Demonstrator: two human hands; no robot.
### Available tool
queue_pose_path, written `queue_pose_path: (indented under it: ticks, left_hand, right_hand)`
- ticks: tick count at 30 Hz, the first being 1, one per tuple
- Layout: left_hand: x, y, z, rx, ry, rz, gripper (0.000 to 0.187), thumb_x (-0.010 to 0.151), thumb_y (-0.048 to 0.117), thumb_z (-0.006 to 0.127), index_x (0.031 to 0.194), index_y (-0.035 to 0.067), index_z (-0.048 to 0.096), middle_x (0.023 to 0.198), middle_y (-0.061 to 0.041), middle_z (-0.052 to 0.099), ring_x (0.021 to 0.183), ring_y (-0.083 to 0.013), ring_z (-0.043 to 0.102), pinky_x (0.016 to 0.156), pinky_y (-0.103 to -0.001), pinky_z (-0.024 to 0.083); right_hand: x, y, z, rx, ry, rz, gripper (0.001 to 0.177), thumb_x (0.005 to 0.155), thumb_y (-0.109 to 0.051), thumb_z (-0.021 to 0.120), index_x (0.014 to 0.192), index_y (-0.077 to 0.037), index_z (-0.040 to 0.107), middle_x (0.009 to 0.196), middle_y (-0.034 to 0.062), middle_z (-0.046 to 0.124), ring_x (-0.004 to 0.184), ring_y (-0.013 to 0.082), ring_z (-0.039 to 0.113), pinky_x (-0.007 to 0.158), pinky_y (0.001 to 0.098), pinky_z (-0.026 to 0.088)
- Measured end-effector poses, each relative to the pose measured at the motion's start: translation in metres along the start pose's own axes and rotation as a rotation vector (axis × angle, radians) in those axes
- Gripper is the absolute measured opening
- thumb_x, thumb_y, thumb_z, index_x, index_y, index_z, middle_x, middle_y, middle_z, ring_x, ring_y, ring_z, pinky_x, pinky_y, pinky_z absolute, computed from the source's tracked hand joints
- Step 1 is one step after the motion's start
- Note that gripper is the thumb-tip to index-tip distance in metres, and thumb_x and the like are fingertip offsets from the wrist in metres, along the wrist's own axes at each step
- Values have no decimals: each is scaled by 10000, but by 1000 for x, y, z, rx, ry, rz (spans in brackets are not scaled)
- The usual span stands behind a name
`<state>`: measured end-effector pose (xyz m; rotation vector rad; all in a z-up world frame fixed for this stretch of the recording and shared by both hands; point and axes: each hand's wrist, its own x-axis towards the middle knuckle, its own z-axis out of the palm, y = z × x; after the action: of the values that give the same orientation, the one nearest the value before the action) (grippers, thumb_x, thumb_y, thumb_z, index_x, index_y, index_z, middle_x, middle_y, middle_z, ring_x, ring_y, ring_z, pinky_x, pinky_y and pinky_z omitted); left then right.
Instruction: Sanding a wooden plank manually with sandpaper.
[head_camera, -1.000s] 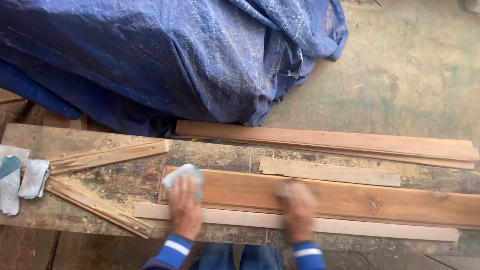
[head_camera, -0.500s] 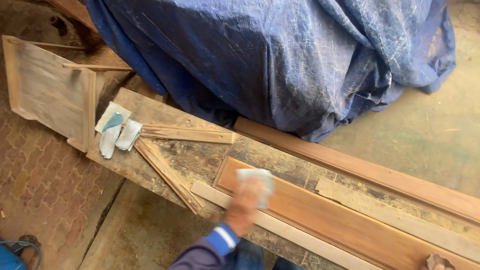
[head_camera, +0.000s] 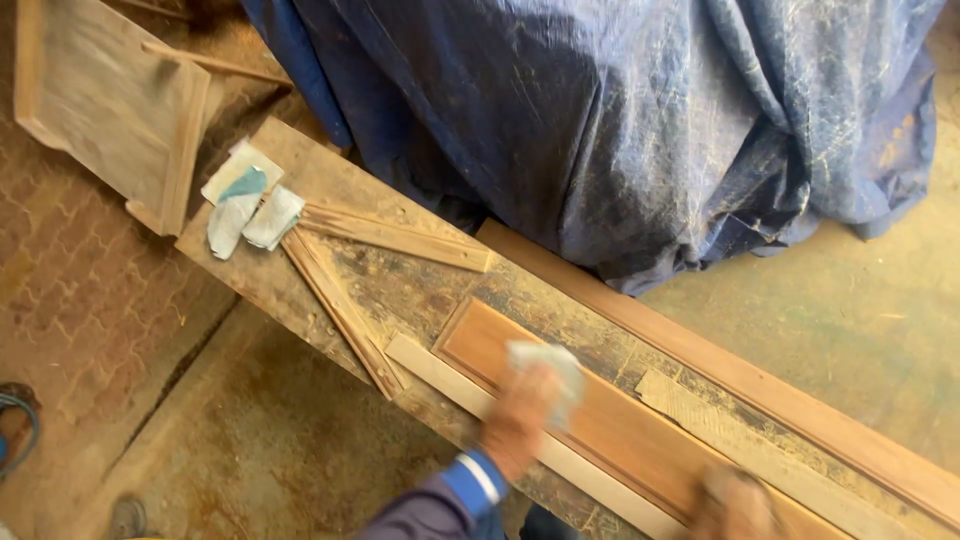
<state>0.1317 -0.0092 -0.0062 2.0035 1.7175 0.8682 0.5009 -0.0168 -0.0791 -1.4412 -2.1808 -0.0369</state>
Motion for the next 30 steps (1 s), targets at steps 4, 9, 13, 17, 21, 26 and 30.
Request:
queue_pose_path:
  ticks: [4,9,13,17,21,26,30]
  left_hand:
    - [4,-47,-48,237,123,-273,595,897,72,550,1484,17,466,1581,-198,440,1500,-398,354,1245,-537,248]
    - [9,-54,-48,266,147,-314,647,864,77,584,1492,2,444,1596,-194,393,1504,-390,316,1232,-550,218]
    - [4,-51,-42,289,96,-355,656,859,73,589,1496,9,448,1606,-180,397,1510,-381,325,1247,-537,224]
    - [9,-40,-26,344,165,-416,660,863,89,625,1494,7,449,1600,-181,406,1505,-389,328,1254,-535,227]
    - [18,-34,-23,339,186,-469,696,842,129,672,1484,-13,441,1591,-206,390,1491,-417,312,1233,-546,220]
    - [15,-34,-10,394,163,-523,728,849,182,733,1489,2,438,1606,-188,370,1507,-396,306,1261,-528,215]
    - [22,-5,20,392,253,-570,702,844,146,746,1480,25,477,1604,-175,413,1510,-392,317,1254,-537,238]
  right_hand:
    - [125,-150,20,147,-167,-56,524,885,-68,618,1405,-35,563,1449,201,557,1374,397,507,1165,504,412]
    - [163,-182,29,356,-356,-240,617,913,-60,644,1491,-23,434,1557,184,443,1477,377,368,1207,524,293]
    - [105,-73,-17,250,-458,-358,681,759,15,587,1435,-26,513,1546,177,459,1467,342,404,1213,518,313]
    - [15,73,9,239,-190,-502,501,880,-127,638,1368,-36,567,1455,171,529,1384,321,500,1181,489,361]
    - [117,-44,-2,289,-455,-433,486,914,-42,570,1400,-41,555,1503,170,507,1459,337,438,1218,505,344]
    - [203,-120,10,364,-664,-668,662,857,-35,558,1509,-22,441,1619,156,386,1526,340,318,1275,469,228]
    - [161,-20,-26,313,-715,-706,744,771,-32,553,1506,-41,438,1626,157,368,1520,354,306,1262,478,229]
